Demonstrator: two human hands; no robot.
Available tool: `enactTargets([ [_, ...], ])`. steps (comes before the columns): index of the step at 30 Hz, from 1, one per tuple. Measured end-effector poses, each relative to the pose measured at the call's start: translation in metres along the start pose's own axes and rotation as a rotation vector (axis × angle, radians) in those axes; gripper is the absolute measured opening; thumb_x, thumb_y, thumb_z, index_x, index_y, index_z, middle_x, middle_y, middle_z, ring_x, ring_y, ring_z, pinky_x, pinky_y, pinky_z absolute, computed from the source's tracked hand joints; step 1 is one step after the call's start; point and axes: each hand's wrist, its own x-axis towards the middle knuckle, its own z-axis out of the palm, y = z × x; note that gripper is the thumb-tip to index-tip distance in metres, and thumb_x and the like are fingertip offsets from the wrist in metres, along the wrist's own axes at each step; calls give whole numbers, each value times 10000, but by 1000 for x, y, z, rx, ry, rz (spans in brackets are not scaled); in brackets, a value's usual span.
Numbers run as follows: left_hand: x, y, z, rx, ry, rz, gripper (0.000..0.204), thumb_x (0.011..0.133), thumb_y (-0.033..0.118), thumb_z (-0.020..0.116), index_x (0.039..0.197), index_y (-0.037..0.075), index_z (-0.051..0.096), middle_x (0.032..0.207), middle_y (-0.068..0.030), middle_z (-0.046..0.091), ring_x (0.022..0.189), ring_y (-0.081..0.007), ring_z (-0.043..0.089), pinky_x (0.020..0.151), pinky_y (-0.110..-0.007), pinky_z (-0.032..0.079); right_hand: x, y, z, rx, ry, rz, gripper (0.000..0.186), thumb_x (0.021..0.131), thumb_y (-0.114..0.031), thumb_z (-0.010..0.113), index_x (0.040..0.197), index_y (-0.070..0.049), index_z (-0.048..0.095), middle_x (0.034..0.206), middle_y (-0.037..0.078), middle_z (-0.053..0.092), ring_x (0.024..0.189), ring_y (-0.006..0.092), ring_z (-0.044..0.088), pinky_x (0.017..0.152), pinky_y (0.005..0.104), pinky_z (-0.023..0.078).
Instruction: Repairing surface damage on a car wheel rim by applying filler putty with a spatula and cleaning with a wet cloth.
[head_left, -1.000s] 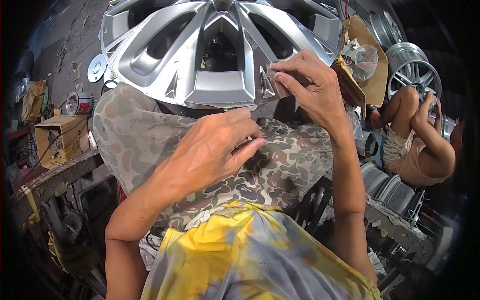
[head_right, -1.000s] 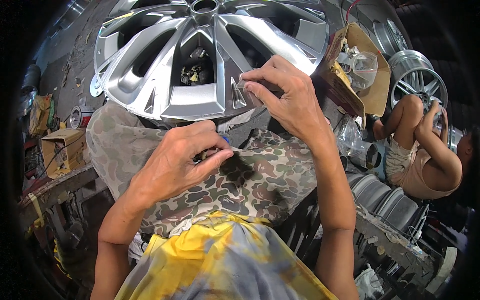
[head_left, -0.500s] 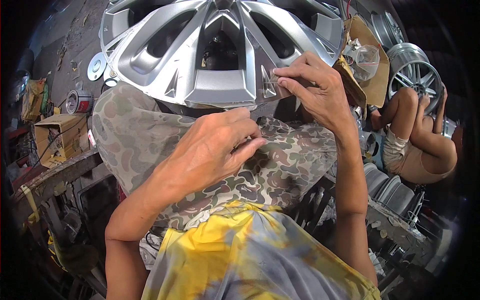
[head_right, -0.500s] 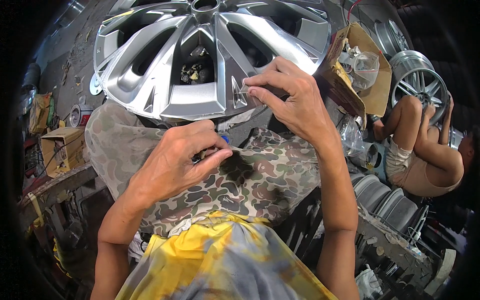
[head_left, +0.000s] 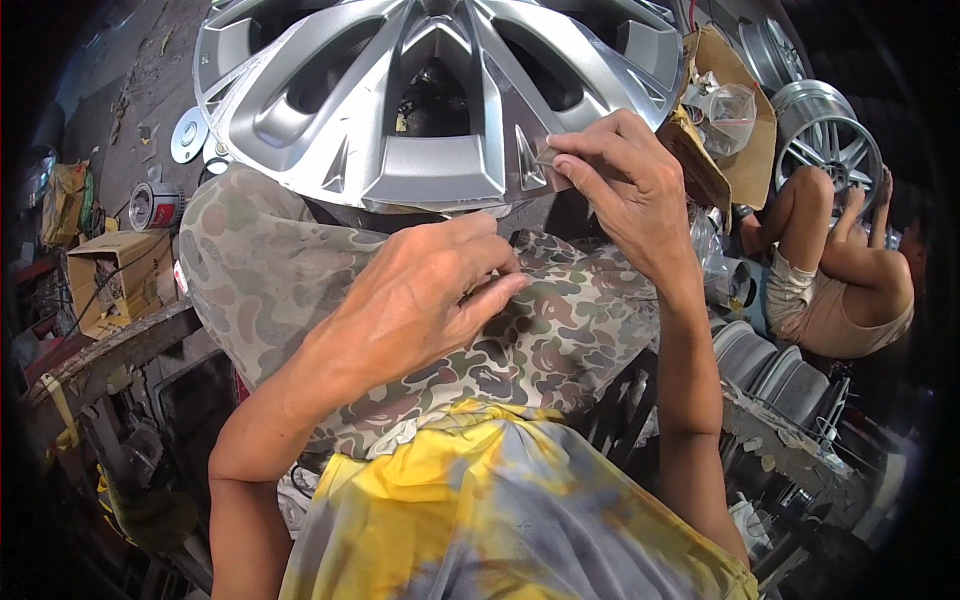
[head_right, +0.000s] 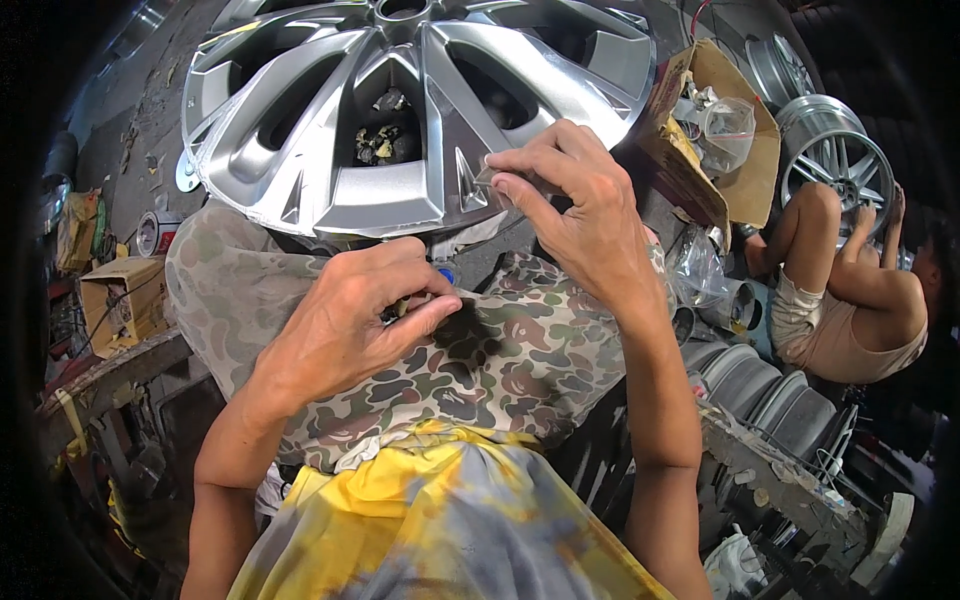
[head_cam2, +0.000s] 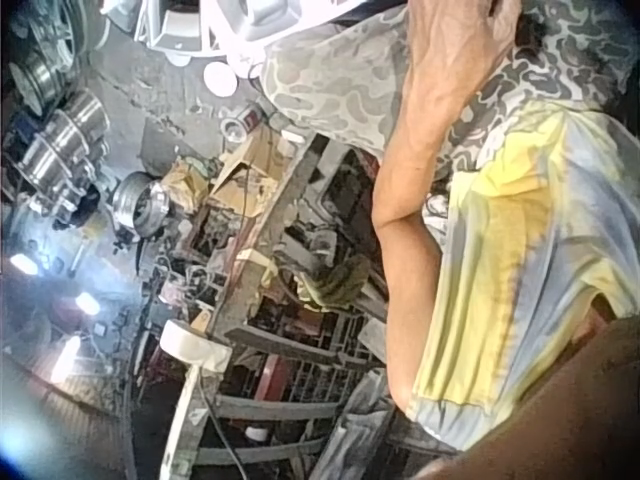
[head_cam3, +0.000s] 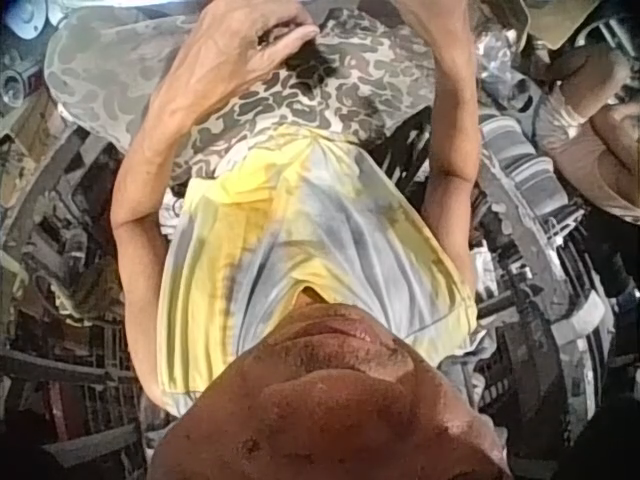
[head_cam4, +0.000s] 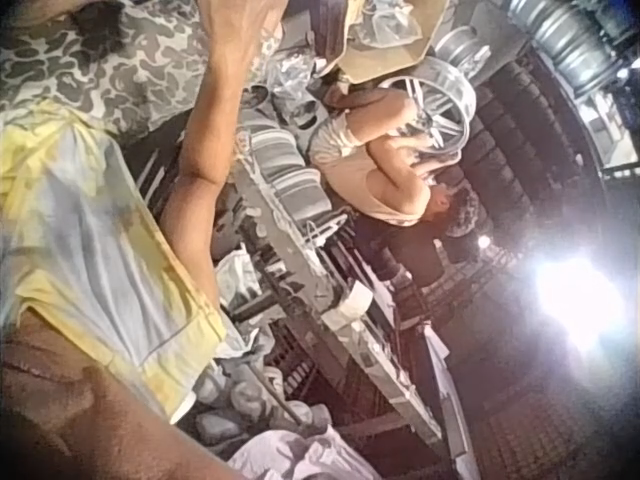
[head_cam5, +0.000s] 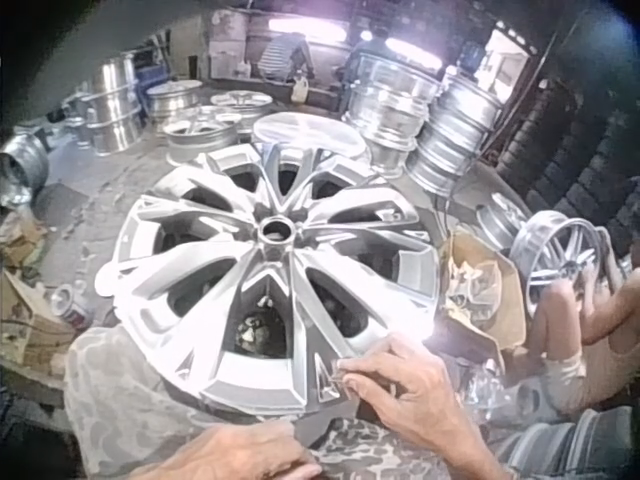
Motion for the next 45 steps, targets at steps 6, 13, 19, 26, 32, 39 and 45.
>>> enactTargets([
  [6, 0, 0, 0, 13, -10, -8, 149, 961, 84, 838, 1008, -36, 761, 849, -128, 660, 716, -289, 689, 641, -404, 534, -4, -2, 3, -54, 3, -37, 213, 927, -108, 859, 1137, -74, 858, 980, 91, 704, 959, 265, 667, 868, 398, 534],
  [13, 0, 1, -1, -2, -4, -1, 151, 959, 81, 838, 1003, -38, 757, 846, -129, 654, 718, -292, 680, 647, -410, 526, -13, -4, 2, -50, 26, -8, 215, 918, -105, 867, 1133, -86, 868, 984, 77, 694, 973, 258, 665, 876, 397, 534],
  [19, 0, 0, 1, 14, -12, 6, 150, 958, 79, 838, 1005, -39, 758, 851, -130, 655, 721, -295, 679, 650, -411, 525, -19, -6, 4, -48, 59, -2, 219, 908, -100, 873, 1126, -77, 872, 980, 73, 681, 971, 252, 663, 878, 394, 532],
  [26, 0, 0, 2, 17, -13, 1, 144, 956, 71, 838, 1015, -37, 764, 859, -133, 660, 729, -301, 684, 651, -412, 531, -25, -10, 15, -54, 128, 46, 213, 901, -75, 878, 1114, -67, 874, 982, 78, 689, 956, 244, 665, 849, 390, 525],
  [32, 0, 0, 2, 7, -9, 7, 145, 954, 68, 840, 1014, -38, 762, 863, -136, 669, 733, -307, 689, 650, -413, 532, -30, -14, 13, -87, 119, 53, 215, 978, -69, 844, 1192, -59, 863, 1027, 56, 692, 882, 134, 670, 765, 287, 543],
  [39, 0, -1, 2, 8, -1, 22, 149, 952, 71, 844, 1003, -39, 757, 854, -135, 668, 731, -305, 687, 648, -413, 529, -32, -23, 20, -98, 180, 83, 220, 966, -69, 853, 1186, -64, 864, 1023, 60, 693, 897, 140, 669, 785, 295, 539],
  [45, 0, 1, 1, 11, -6, 15, 142, 956, 66, 836, 1008, -40, 757, 847, -137, 663, 729, -304, 684, 655, -411, 536, -37, -25, 21, -27, 162, 147, 207, 978, -52, 841, 1184, -49, 859, 1054, 62, 684, 930, 148, 674, 818, 283, 539],
])
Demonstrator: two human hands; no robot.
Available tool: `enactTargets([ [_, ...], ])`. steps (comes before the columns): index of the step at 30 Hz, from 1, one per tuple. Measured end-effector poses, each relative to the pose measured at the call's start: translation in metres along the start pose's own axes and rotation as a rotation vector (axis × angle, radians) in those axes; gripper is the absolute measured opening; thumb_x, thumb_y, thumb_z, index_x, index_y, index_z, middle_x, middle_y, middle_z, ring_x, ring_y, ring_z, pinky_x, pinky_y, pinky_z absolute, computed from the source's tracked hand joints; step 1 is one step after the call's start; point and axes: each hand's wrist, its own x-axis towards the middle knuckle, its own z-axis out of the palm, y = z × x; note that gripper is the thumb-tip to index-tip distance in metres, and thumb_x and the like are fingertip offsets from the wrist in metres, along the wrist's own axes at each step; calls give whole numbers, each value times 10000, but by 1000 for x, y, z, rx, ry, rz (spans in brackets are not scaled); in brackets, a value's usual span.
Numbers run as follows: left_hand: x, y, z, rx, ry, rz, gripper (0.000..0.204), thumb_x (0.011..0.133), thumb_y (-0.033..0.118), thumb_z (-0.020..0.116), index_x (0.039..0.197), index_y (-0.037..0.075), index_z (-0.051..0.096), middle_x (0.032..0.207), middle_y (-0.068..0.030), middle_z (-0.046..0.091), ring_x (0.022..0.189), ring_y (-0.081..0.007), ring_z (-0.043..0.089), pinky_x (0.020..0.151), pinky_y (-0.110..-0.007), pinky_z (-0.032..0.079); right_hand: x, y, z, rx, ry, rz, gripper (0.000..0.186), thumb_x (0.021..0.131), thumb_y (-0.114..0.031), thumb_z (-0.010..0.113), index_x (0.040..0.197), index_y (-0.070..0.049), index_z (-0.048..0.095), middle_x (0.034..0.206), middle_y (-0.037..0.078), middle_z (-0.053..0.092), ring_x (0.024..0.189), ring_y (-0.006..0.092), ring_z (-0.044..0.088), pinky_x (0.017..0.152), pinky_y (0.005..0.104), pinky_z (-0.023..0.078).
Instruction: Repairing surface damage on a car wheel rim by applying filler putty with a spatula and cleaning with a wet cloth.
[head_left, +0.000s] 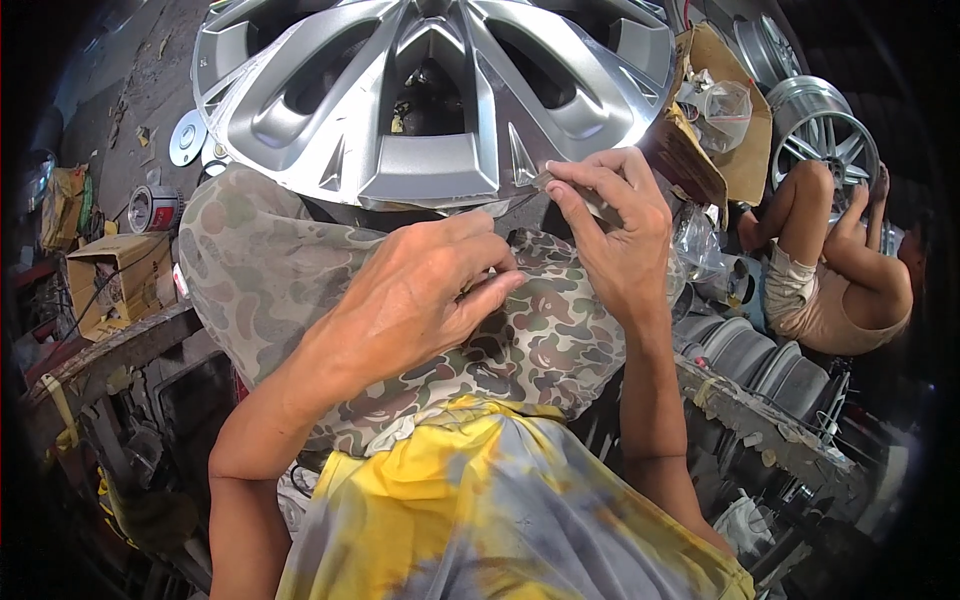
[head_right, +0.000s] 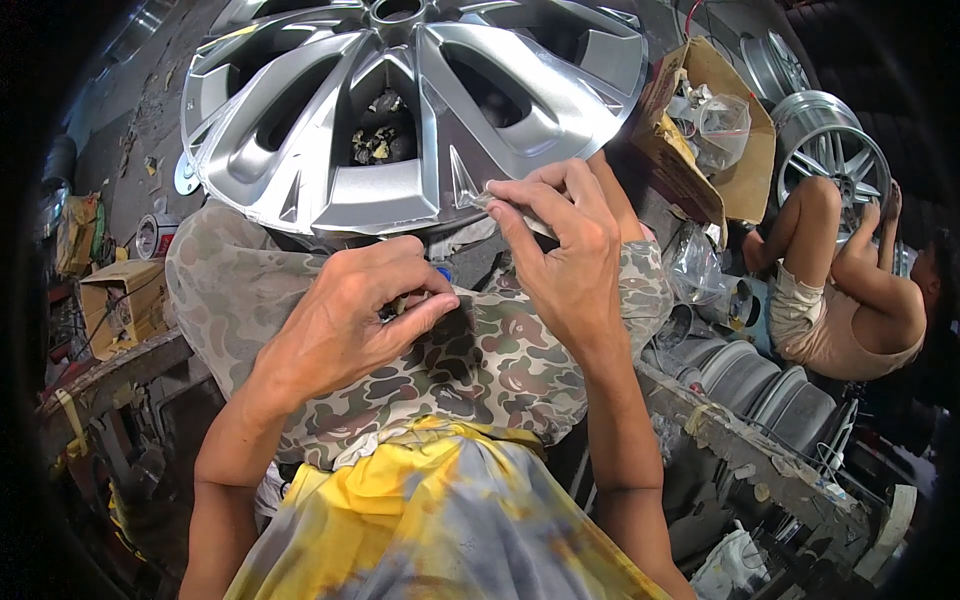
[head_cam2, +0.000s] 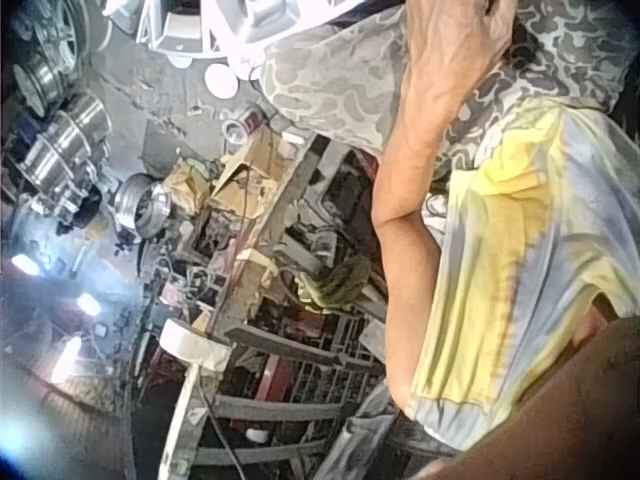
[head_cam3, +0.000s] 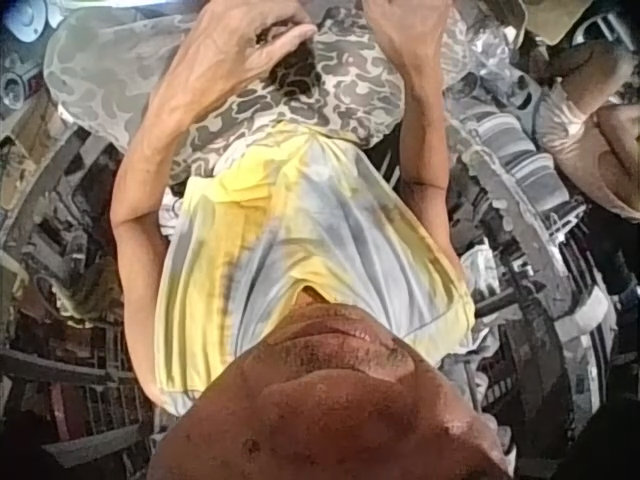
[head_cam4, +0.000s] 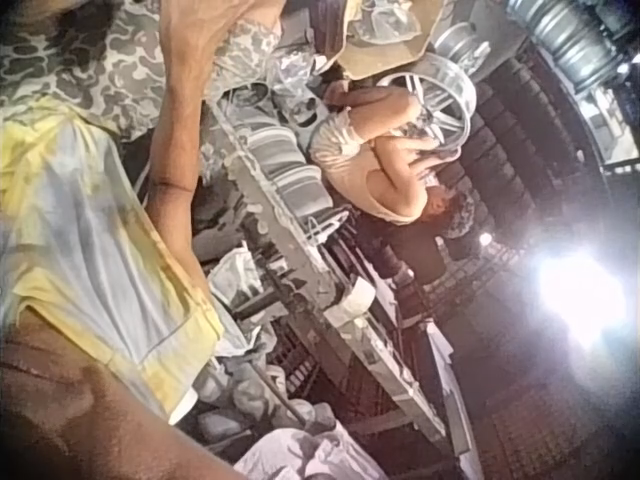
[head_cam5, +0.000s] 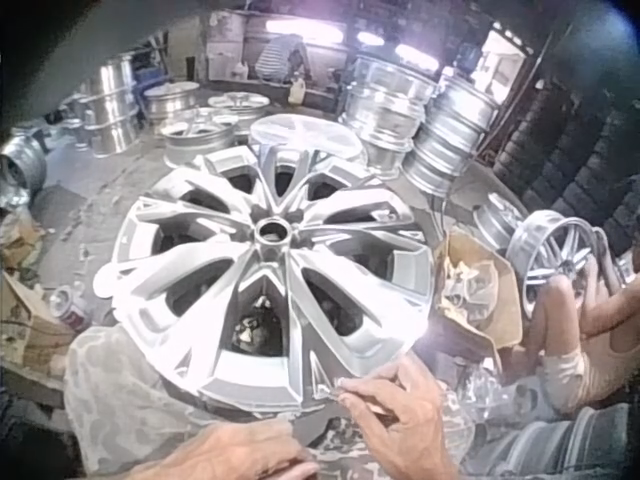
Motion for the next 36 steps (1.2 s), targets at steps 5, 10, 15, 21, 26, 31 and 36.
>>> enactTargets([
  [5, 4, 6, 1, -46, 43, -11, 165, 956, 91, 853, 1043, -29, 779, 829, -106, 654, 710, -228, 649, 658, -357, 518, -11, -5, -11, 114, 92, 16, 245, 987, -7, 814, 1232, -17, 822, 1073, 70, 688, 963, 156, 693, 861, 280, 549],
  [10, 10, 18, -6, -322, 9, -322, 237, 951, 190, 919, 1074, 11, 826, 830, 34, 643, 768, -50, 534, 689, -254, 453, -40, -32, -14, 205, -7, -58, 285, 941, 15, 831, 1222, -30, 822, 1035, 100, 744, 887, 214, 704, 792, 326, 565],
  [15, 8, 16, -3, -254, 9, -153, 173, 999, 147, 852, 998, -20, 809, 801, -39, 657, 754, -83, 576, 672, -282, 453, -61, -40, -9, 308, -106, 105, 235, 930, 0, 857, 1155, -5, 791, 977, 109, 728, 844, 225, 708, 721, 355, 557],
  [21, 8, 17, -15, -97, -20, -194, 161, 988, 93, 828, 945, -27, 730, 839, -63, 636, 712, -143, 553, 656, -332, 459, -67, -36, -20, 283, -235, 78, 171, 940, -31, 864, 1075, 16, 771, 913, 96, 700, 757, 208, 670, 677, 341, 530],
  [26, 11, 11, -36, -85, 70, -53, 107, 1046, -9, 697, 1151, -28, 698, 1170, -84, 635, 824, -158, 658, 685, -320, 525, -78, -26, -3, 395, -36, 352, 153, 998, -54, 841, 1111, 20, 768, 804, 19, 711, 663, 59, 587, 606, 263, 471],
  [31, 26, 18, -62, 124, -66, -31, 107, 1034, 77, 766, 1010, -27, 758, 874, -105, 698, 687, -161, 636, 624, -345, 483, -66, -36, 31, 654, 147, 509, 242, 1038, -47, 811, 1255, 31, 737, 798, -38, 725, 730, -2, 638, 635, 190, 489],
  [36, 36, 4, -64, 276, -178, 7, 110, 981, 80, 798, 990, -23, 760, 917, -105, 733, 697, -228, 655, 640, -378, 492, -63, -50, 45, 670, 180, 530, 377, 1019, -29, 827, 1369, 38, 703, 857, -11, 755, 799, 18, 700, 661, 199, 533],
])
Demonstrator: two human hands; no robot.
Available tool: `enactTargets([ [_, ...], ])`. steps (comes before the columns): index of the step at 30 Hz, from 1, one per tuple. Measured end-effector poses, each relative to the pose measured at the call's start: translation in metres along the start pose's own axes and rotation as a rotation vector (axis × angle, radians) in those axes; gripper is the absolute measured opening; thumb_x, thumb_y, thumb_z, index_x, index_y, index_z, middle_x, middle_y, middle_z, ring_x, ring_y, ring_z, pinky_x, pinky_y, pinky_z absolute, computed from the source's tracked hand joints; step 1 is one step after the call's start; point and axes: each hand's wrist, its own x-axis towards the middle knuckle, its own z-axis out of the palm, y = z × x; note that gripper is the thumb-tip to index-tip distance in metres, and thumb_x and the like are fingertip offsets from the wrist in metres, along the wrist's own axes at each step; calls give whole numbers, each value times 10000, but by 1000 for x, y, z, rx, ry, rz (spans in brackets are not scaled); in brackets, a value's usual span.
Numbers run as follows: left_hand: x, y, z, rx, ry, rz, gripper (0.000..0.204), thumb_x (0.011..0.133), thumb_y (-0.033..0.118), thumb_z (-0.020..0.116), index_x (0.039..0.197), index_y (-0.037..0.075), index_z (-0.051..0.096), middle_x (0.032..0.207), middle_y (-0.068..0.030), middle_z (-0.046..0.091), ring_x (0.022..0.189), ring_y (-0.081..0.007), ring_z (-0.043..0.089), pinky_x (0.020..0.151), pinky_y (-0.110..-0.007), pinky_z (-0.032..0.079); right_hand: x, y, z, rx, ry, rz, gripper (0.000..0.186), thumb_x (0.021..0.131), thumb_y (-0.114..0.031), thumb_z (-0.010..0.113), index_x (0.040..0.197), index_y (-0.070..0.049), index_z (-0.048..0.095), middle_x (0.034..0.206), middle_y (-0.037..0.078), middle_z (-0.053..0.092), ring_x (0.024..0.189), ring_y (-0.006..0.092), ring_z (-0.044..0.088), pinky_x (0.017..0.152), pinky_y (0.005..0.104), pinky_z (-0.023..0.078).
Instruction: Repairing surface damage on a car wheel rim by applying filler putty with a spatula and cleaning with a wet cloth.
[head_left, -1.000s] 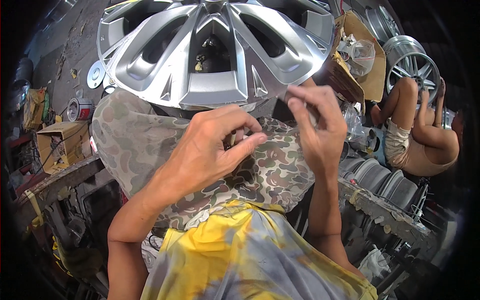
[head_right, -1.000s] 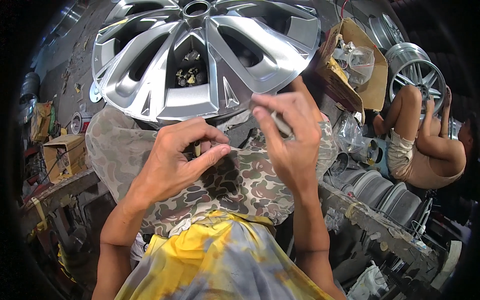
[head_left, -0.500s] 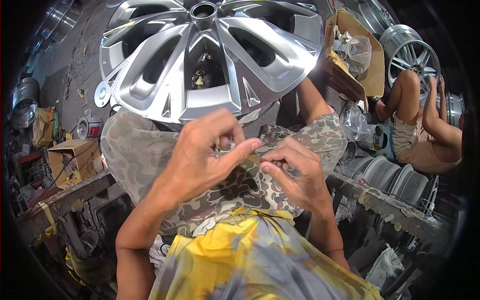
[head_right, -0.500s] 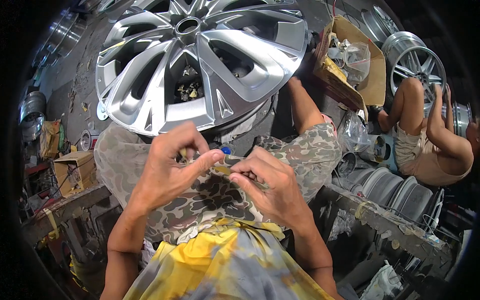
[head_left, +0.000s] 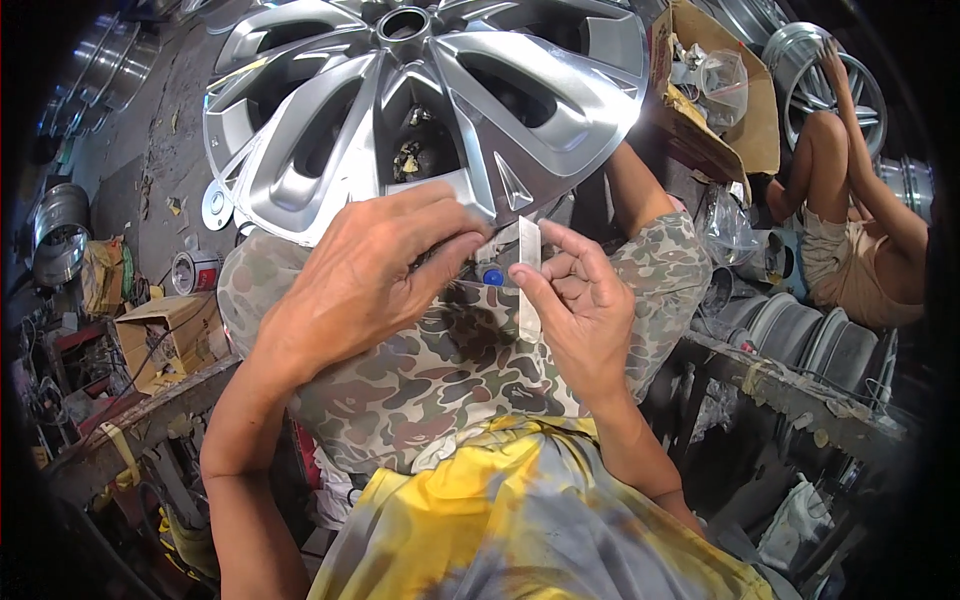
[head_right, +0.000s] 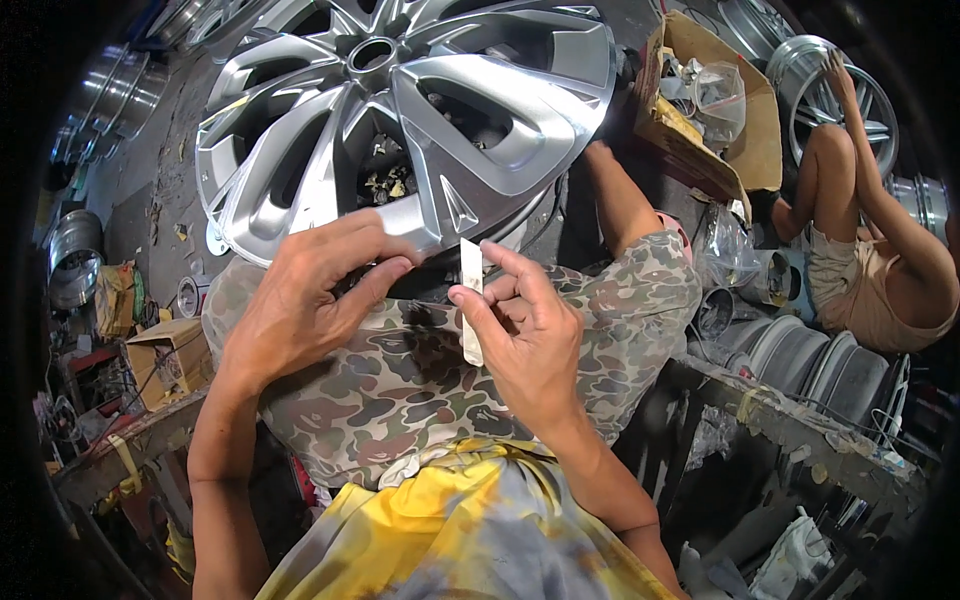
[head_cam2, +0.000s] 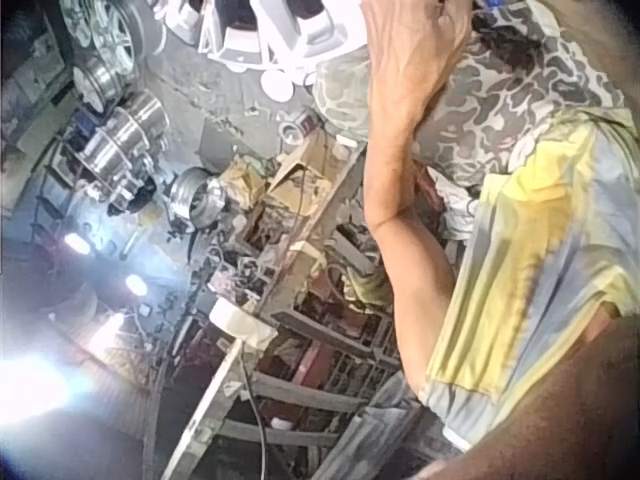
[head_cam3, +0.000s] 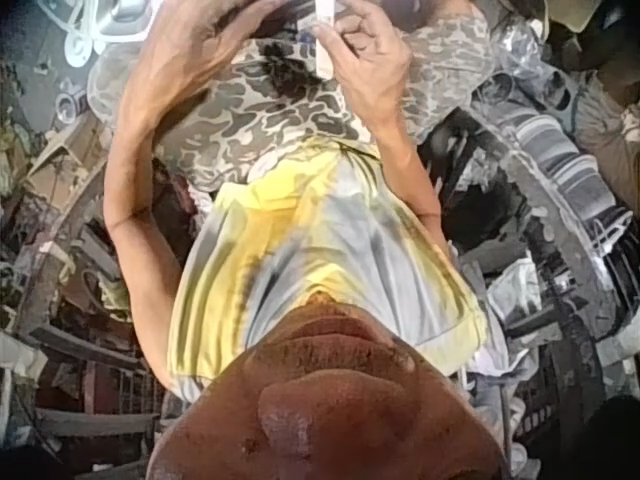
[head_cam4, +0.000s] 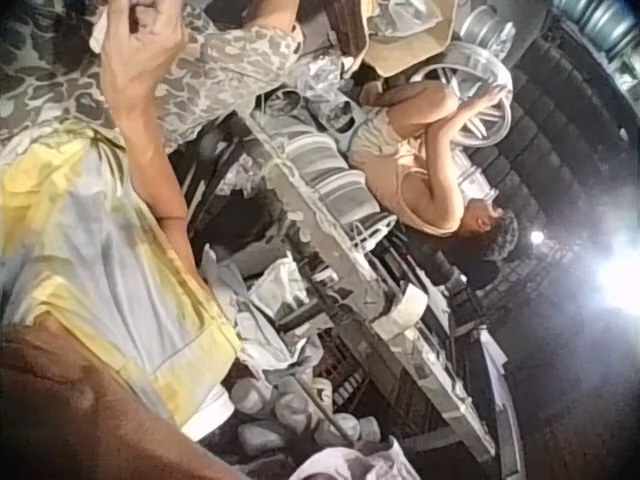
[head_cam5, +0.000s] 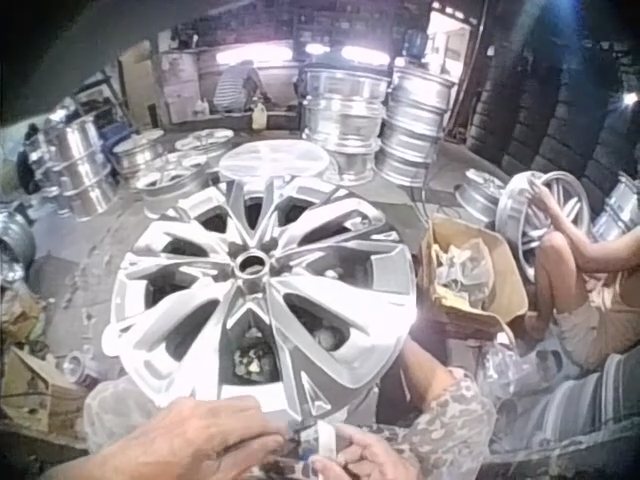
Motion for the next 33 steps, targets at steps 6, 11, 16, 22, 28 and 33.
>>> enactTargets([
  [6, 11, -7, 7, 90, -86, 146, 254, 873, -28, 728, 1120, 20, 694, 1519, -88, 663, 834, -354, 762, 716, -482, 581, 6, 6, 3, -212, 90, -127, 445, 1009, -15, 834, 1424, 33, 681, 892, 7, 761, 762, 37, 708, 653, 206, 537],
  [11, 11, -5, 12, 219, -201, 215, 222, 878, -27, 726, 1085, 29, 666, 1581, -96, 643, 880, -379, 770, 713, -485, 599, 6, 2, 4, -28, 90, -4, 468, 997, -12, 847, 1433, 37, 684, 912, 11, 753, 786, 41, 720, 651, 208, 532],
  [16, 13, -18, 14, 286, -115, 231, 226, 873, -9, 757, 1077, 36, 672, 1584, -79, 648, 853, -367, 769, 694, -466, 599, 8, 14, 9, -57, 99, -116, 497, 974, 4, 865, 1437, 34, 686, 945, 21, 735, 829, 59, 742, 661, 221, 552],
  [22, 11, -9, 8, 175, -118, 216, 168, 869, -1, 773, 989, 28, 658, 1521, -64, 703, 790, -328, 764, 669, -428, 594, 7, 16, 17, -127, 153, -153, 476, 959, -5, 880, 1398, 29, 700, 881, 15, 731, 779, 63, 745, 640, 229, 545],
  [28, 1, -10, 18, 71, -100, 235, 159, 857, 7, 783, 946, 24, 652, 1422, -69, 764, 780, -314, 766, 661, -416, 594, 6, 19, 24, -130, 171, -148, 457, 951, -15, 885, 1367, 24, 698, 817, 11, 722, 725, 64, 747, 602, 231, 521],
  [33, 2, -10, 15, 66, -104, 231, 169, 858, 12, 784, 957, 20, 647, 1420, -76, 765, 778, -319, 767, 660, -416, 597, 9, 23, 29, -68, 174, -150, 462, 964, -16, 876, 1380, 27, 682, 840, 15, 715, 739, 65, 754, 599, 231, 521],
])
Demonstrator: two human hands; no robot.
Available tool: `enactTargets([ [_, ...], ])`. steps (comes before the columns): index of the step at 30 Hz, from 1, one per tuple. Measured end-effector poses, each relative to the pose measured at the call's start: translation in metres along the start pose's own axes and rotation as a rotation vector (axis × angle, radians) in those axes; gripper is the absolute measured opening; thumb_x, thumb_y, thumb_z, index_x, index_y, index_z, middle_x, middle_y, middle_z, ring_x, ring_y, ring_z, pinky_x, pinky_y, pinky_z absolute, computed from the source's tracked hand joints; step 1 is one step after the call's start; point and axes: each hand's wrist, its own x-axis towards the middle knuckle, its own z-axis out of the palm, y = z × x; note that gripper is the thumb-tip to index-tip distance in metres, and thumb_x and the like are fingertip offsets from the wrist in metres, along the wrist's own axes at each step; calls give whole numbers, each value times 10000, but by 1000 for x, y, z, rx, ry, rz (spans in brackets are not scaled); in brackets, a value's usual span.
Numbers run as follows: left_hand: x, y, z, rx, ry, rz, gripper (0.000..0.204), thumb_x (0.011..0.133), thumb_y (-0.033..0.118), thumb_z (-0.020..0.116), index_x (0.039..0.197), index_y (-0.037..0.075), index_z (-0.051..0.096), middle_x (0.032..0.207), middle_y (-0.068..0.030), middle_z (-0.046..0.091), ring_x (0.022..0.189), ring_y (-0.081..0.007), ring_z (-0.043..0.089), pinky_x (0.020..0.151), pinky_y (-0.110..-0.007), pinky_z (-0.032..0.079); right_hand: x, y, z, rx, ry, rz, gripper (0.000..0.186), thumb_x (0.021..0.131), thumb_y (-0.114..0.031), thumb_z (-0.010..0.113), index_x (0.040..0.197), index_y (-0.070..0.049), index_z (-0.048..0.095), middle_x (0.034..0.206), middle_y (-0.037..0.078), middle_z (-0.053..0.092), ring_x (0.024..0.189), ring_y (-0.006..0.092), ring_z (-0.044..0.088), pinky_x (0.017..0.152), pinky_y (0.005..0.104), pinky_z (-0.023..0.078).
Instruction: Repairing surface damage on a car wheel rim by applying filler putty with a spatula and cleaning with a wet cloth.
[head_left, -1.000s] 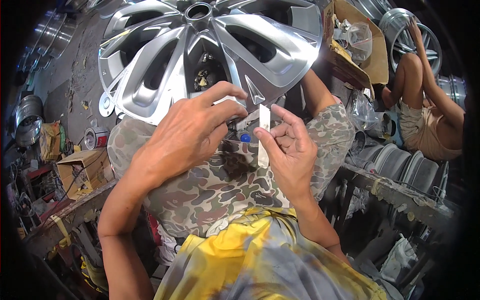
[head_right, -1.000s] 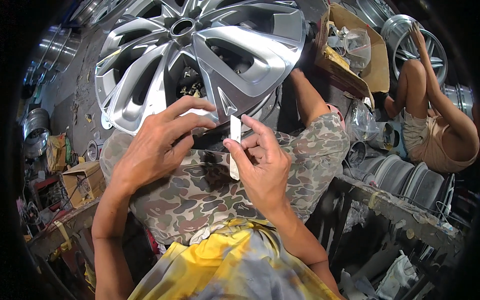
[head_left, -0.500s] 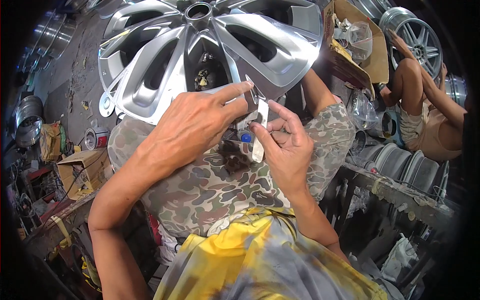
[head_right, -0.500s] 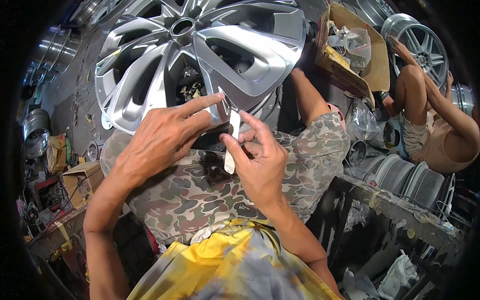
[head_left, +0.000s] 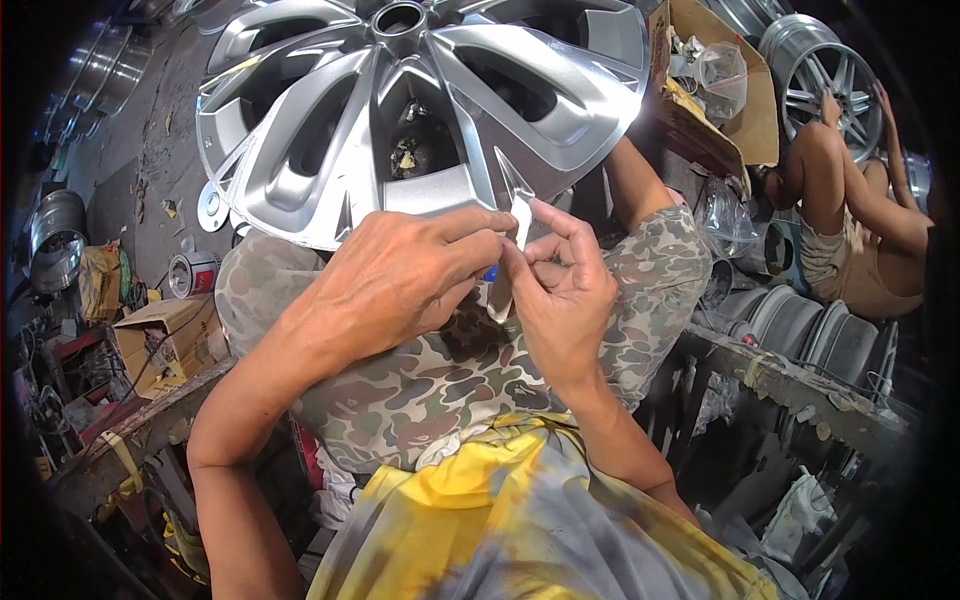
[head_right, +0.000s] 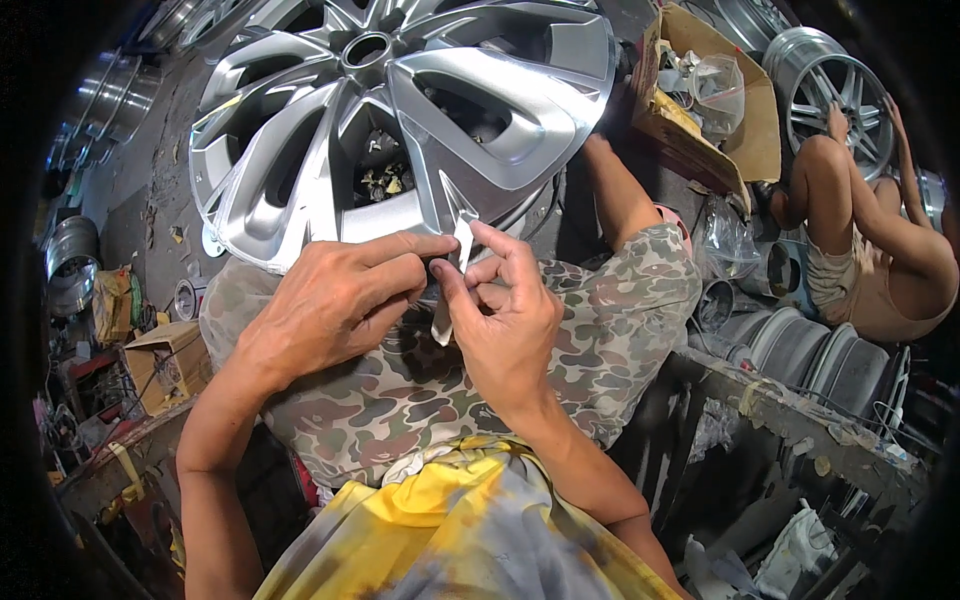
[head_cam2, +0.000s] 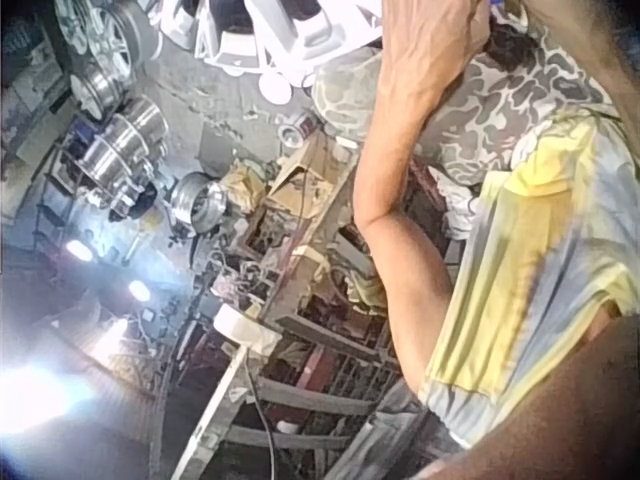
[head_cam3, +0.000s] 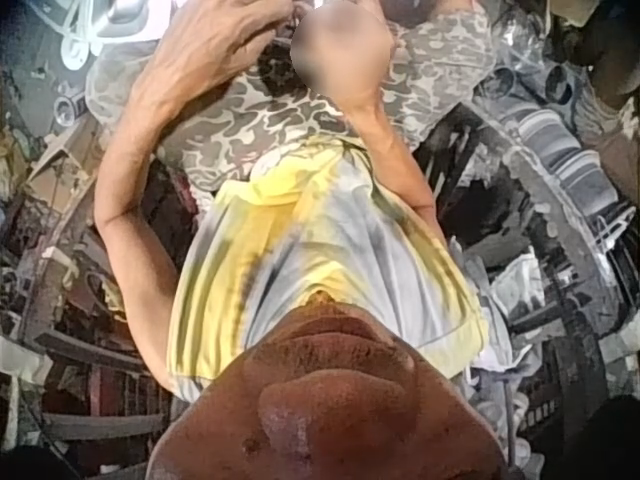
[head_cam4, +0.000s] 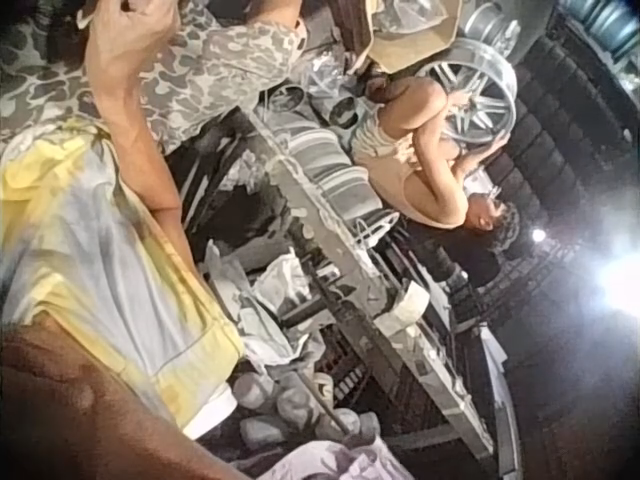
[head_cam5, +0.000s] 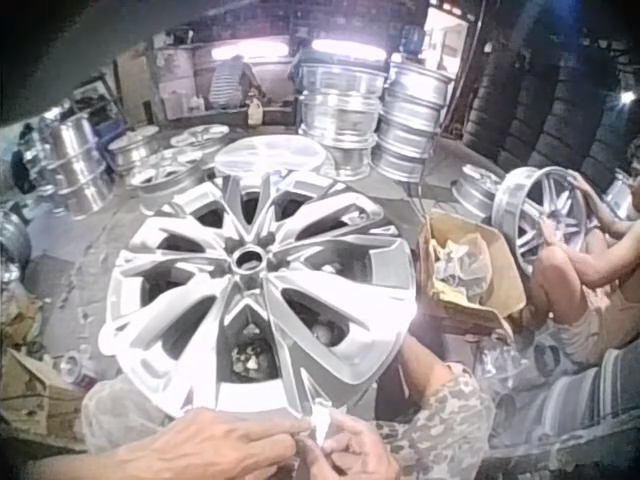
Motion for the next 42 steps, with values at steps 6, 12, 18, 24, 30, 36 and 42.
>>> enactTargets([
  [6, 0, -1, -1, 11, -2, -24, 173, 860, 7, 780, 963, 17, 640, 1427, -80, 763, 765, -321, 761, 650, -412, 591, 4, 0, 5, 23, 4, -6, 440, 987, -17, 856, 1381, 32, 669, 851, 11, 709, 749, 60, 749, 603, 224, 522],
  [12, 0, -3, -3, 36, 4, -44, 184, 861, 0, 785, 982, 19, 649, 1420, -90, 767, 757, -322, 758, 651, -403, 589, 10, -4, 10, 77, -7, 40, 422, 994, -13, 848, 1373, 38, 668, 859, 9, 709, 739, 48, 727, 612, 222, 521],
  [18, -1, -4, -2, 26, 23, -44, 176, 868, -16, 775, 1007, 20, 674, 1417, -89, 765, 749, -316, 760, 658, -409, 596, 5, -5, 6, 63, -30, 8, 526, 986, 18, 838, 1471, 36, 635, 876, 11, 717, 768, 46, 732, 629, 223, 533],
  [24, -2, -2, -2, -4, 17, -34, 165, 874, -19, 770, 1004, 9, 672, 1416, -87, 763, 737, -312, 755, 656, -414, 594, -6, -5, 0, 92, -113, 44, 637, 988, 33, 822, 1575, 29, 573, 908, 27, 743, 773, 53, 742, 662, 214, 551],
  [30, 0, -4, -4, 6, 14, -64, 126, 883, -19, 753, 959, 2, 655, 1421, -80, 764, 726, -322, 743, 651, -423, 588, -1, -11, 6, 97, -98, 75, 622, 1006, 25, 808, 1579, 37, 566, 837, 27, 741, 744, 54, 734, 636, 224, 549],
  [36, 2, -7, -5, 14, 40, -71, 114, 884, -26, 743, 953, -3, 654, 1420, -84, 765, 734, -326, 740, 655, -425, 584, 5, -10, 12, 113, -89, 70, 604, 1016, 22, 800, 1574, 45, 569, 830, 32, 735, 735, 50, 725, 622, 224, 543],
  [42, 4, -10, -7, 5, 74, -74, 108, 891, -24, 738, 960, -8, 657, 1408, -101, 769, 740, -331, 744, 663, -424, 584, 11, -13, 16, 65, -82, 33, 609, 1014, 26, 796, 1577, 50, 565, 817, 34, 727, 705, 77, 744, 594, 240, 561],
])
